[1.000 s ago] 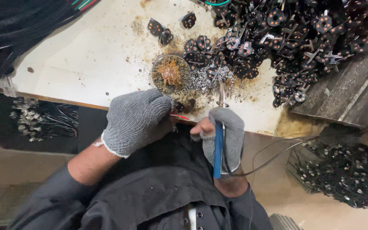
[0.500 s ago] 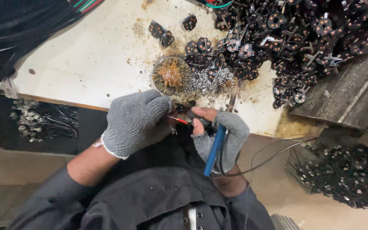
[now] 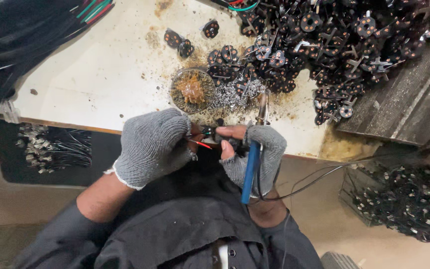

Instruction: The person solders wires onto the terminals of black electrical connectors at a workbench. They hold a connector in one hand, dip the wire end into flux, and use a soldering iron to attach red and green wires, placing finished connectors aside and picking up new ones.

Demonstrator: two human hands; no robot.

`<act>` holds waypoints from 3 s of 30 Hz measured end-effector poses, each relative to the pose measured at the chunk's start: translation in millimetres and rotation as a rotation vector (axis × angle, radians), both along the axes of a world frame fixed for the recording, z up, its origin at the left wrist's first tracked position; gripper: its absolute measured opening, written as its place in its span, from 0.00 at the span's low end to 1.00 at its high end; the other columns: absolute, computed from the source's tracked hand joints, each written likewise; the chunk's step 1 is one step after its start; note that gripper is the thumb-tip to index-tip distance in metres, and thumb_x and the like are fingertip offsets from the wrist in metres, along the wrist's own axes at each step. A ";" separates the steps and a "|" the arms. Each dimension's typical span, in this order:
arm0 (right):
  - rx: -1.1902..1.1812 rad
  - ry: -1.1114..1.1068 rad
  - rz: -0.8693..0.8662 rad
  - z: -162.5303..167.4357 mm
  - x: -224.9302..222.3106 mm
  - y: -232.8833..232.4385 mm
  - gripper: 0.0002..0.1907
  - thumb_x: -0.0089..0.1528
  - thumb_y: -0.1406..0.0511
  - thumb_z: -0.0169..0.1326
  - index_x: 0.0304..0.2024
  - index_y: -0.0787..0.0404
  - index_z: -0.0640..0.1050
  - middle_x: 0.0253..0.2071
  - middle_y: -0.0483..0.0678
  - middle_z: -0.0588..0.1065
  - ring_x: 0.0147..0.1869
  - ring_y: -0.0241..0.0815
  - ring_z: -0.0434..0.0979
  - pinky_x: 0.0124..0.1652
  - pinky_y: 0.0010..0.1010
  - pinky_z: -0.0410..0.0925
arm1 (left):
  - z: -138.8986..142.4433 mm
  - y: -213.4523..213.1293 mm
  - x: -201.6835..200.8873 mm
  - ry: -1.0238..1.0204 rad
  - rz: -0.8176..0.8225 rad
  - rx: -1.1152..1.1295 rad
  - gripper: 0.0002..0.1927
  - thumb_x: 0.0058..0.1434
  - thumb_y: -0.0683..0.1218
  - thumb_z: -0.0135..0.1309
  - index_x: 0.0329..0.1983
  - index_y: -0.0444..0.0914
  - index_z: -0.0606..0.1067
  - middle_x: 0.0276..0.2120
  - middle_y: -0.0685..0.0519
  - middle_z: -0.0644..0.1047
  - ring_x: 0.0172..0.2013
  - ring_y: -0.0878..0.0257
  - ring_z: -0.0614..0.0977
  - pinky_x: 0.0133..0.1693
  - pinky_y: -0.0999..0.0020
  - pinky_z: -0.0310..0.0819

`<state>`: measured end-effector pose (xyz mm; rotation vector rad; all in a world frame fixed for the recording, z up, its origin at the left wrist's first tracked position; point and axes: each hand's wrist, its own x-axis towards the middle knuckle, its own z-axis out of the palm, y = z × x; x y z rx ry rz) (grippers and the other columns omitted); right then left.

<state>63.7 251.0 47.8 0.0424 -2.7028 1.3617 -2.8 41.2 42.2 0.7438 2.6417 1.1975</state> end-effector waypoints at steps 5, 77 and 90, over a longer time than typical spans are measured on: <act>-0.395 0.002 -0.194 -12.4 7.5 -3.4 0.28 0.71 0.71 0.58 0.59 0.55 0.53 0.51 0.57 0.79 0.55 0.45 0.82 0.59 0.34 0.73 | 1.5 0.0 -1.9 -0.039 -0.066 -0.001 0.13 0.47 0.48 0.66 0.36 0.47 0.78 0.28 0.53 0.76 0.29 0.52 0.81 0.29 0.57 0.72; -0.447 -0.140 -0.029 -30.5 31.3 22.8 0.09 0.67 0.64 0.65 0.42 0.62 0.78 0.39 0.48 0.80 0.44 0.39 0.82 0.46 0.29 0.75 | 18.4 8.7 5.1 -0.407 -0.178 0.119 0.09 0.62 0.51 0.55 0.37 0.41 0.78 0.26 0.45 0.77 0.29 0.43 0.80 0.29 0.54 0.71; -0.414 0.091 0.023 -24.6 22.0 4.9 0.33 0.63 0.70 0.65 0.57 0.52 0.54 0.40 0.56 0.81 0.42 0.46 0.85 0.42 0.31 0.78 | 15.4 13.2 12.4 -0.419 -0.074 0.094 0.10 0.65 0.50 0.55 0.33 0.40 0.75 0.24 0.45 0.75 0.28 0.42 0.79 0.28 0.51 0.67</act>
